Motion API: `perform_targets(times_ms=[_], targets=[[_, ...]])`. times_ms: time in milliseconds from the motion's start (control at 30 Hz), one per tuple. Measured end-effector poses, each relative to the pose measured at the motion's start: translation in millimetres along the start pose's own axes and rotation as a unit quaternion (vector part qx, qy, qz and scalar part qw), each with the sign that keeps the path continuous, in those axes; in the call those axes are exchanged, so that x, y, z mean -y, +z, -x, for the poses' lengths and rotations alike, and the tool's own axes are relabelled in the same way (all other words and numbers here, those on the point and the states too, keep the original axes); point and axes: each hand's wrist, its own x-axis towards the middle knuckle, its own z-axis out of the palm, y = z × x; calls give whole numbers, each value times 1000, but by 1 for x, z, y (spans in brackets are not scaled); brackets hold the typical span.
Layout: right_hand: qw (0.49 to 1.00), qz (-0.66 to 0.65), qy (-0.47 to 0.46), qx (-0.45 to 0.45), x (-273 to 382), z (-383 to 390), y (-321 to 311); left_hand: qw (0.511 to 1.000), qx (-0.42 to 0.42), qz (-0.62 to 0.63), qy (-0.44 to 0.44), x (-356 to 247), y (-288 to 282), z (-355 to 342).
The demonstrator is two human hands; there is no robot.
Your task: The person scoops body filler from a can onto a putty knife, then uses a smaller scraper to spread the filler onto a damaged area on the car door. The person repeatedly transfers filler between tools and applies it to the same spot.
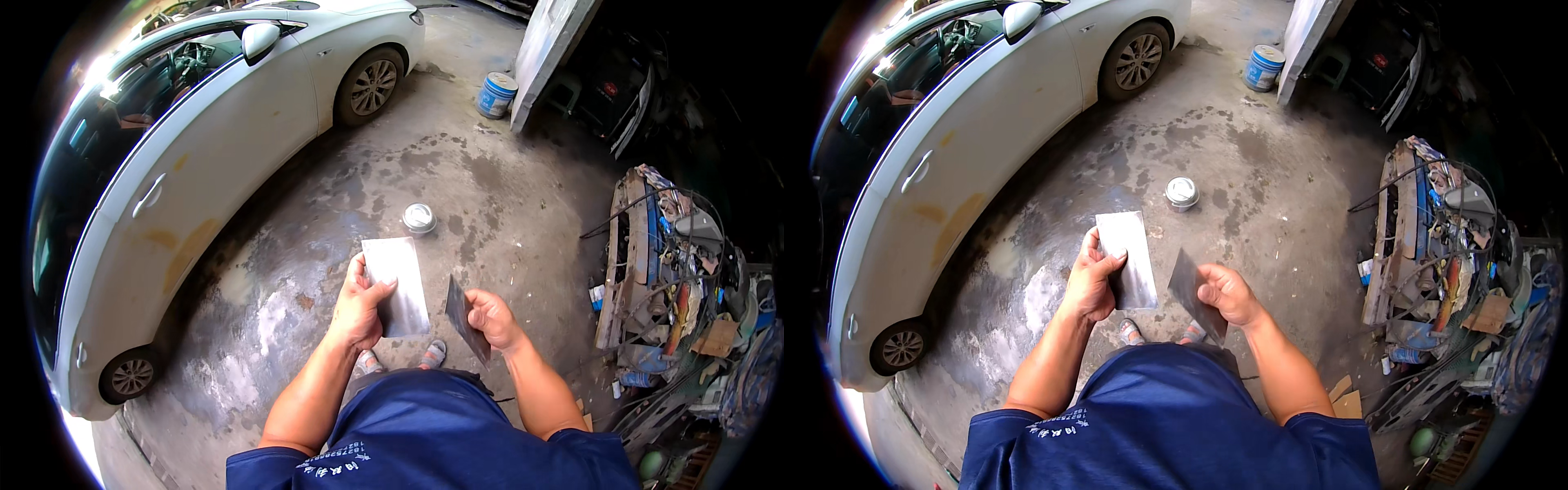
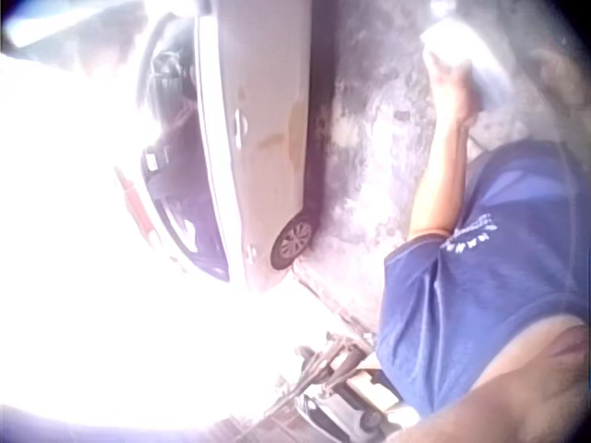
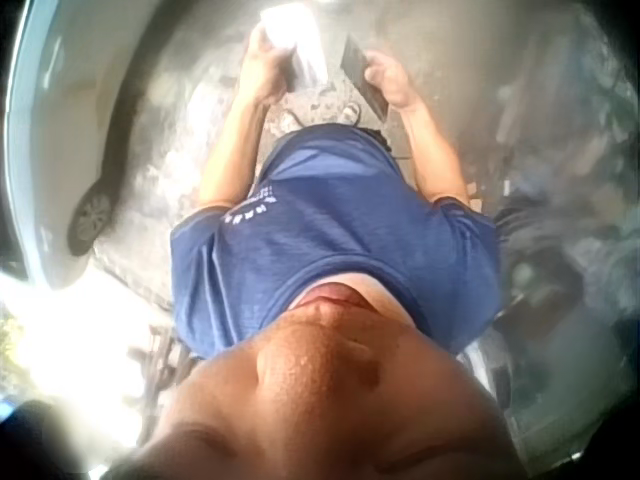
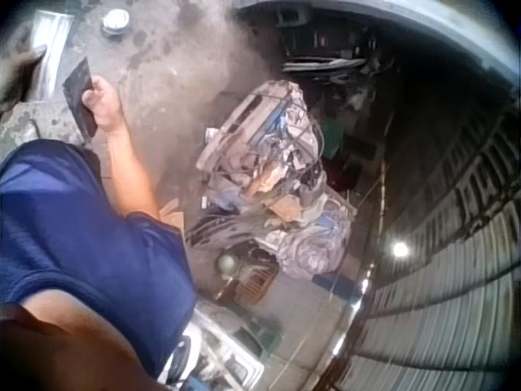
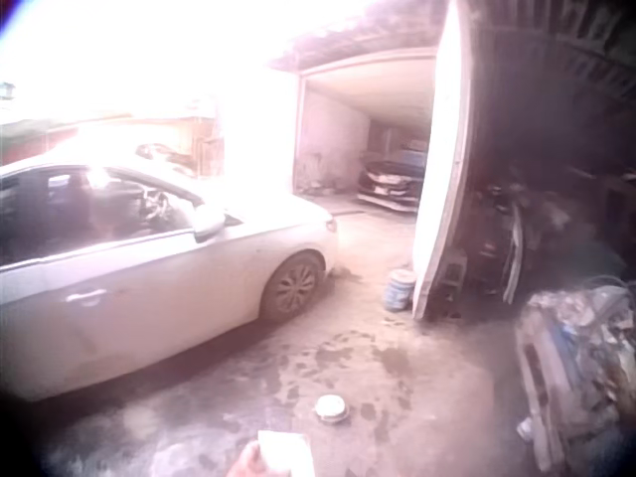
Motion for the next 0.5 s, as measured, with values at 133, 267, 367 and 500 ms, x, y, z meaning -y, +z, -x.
perform_targets(times_ms=[133, 267, 367, 500], targets=[[996, 61, 29, 60, 0, -8, 21, 998, 46, -6, -30, 11, 4, -2], [983, 93, -14, -158, 4, -19, -28, 996, 80, -39, -1, 10, 13, 3], [979, 143, -28, -141, 8, 2, -26, 985, 26, -129, 113, 10, 3, -3], [894, 431, 3, -125, 26, 3, 5, 916, 25, -351, 191, 17, -10, 2]])
